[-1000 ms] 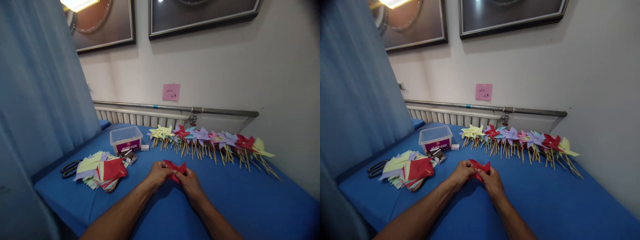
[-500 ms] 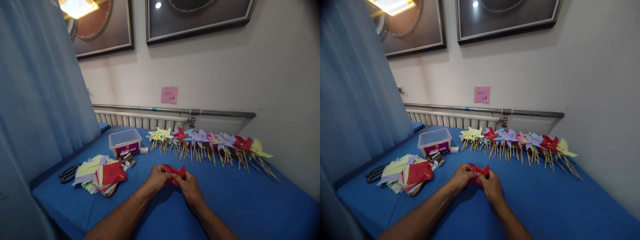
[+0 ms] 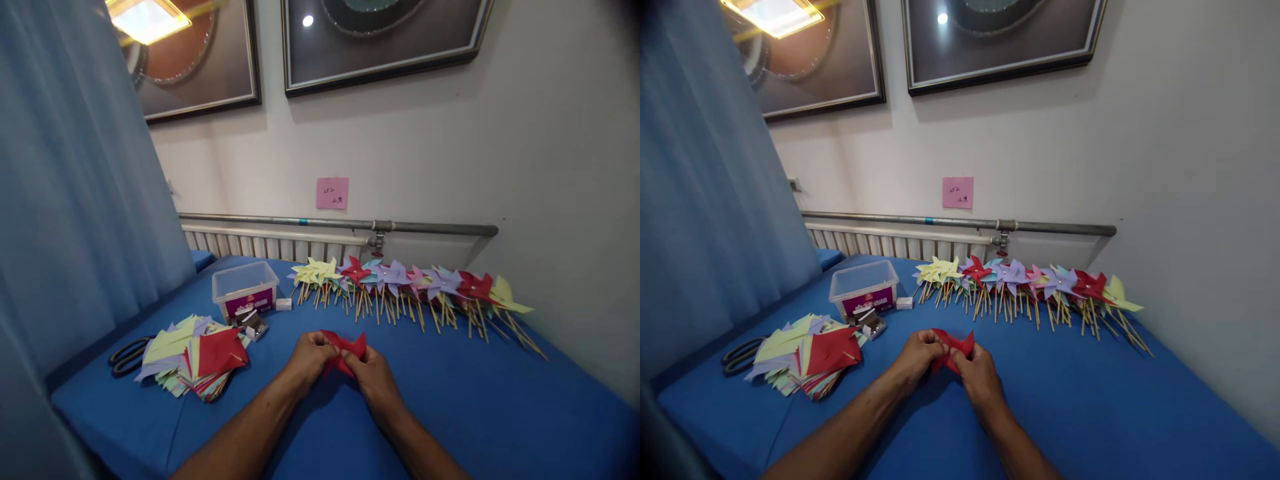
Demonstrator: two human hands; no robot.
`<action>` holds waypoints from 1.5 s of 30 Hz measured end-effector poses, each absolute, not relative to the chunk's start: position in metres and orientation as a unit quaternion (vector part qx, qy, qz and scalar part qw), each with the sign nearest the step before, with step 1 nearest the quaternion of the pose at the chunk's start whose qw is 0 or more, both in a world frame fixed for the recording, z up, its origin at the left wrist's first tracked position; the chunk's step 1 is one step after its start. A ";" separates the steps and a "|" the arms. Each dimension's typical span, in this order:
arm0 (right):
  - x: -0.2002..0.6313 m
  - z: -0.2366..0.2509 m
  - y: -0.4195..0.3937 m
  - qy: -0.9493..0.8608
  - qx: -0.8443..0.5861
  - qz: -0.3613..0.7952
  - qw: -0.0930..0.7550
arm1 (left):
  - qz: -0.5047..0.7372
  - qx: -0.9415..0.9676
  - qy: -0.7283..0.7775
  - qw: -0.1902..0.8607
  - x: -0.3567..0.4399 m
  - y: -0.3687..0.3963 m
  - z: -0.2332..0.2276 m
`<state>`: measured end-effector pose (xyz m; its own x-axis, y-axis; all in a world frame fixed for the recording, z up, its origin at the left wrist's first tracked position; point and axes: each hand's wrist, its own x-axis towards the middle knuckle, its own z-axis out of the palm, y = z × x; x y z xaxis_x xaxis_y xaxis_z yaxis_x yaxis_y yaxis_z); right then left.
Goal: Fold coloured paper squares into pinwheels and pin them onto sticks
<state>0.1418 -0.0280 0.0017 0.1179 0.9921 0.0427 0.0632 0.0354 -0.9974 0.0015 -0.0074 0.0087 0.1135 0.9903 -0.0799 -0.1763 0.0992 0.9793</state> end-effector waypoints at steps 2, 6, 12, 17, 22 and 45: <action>0.142 0.001 -0.027 -0.493 -0.528 0.449 0.526 | 0.488 0.459 0.446 0.594 0.001 -0.007 0.007; 0.140 0.000 -0.027 -0.482 -0.528 0.457 0.529 | 0.482 0.465 0.449 0.591 0.001 -0.005 0.004; 0.140 0.005 -0.031 -0.479 -0.514 0.472 0.533 | 0.497 0.479 0.443 0.572 0.002 -0.005 0.006; 0.141 0.008 -0.032 -0.481 -0.515 0.476 0.526 | 0.496 0.477 0.447 0.571 0.003 -0.005 0.007; 0.141 0.004 -0.030 -0.479 -0.513 0.476 0.529 | 0.497 0.475 0.442 0.577 0.003 -0.006 0.009; 0.145 -0.003 -0.023 -0.475 -0.531 0.473 0.519 | 0.483 0.474 0.459 0.576 0.004 -0.005 0.011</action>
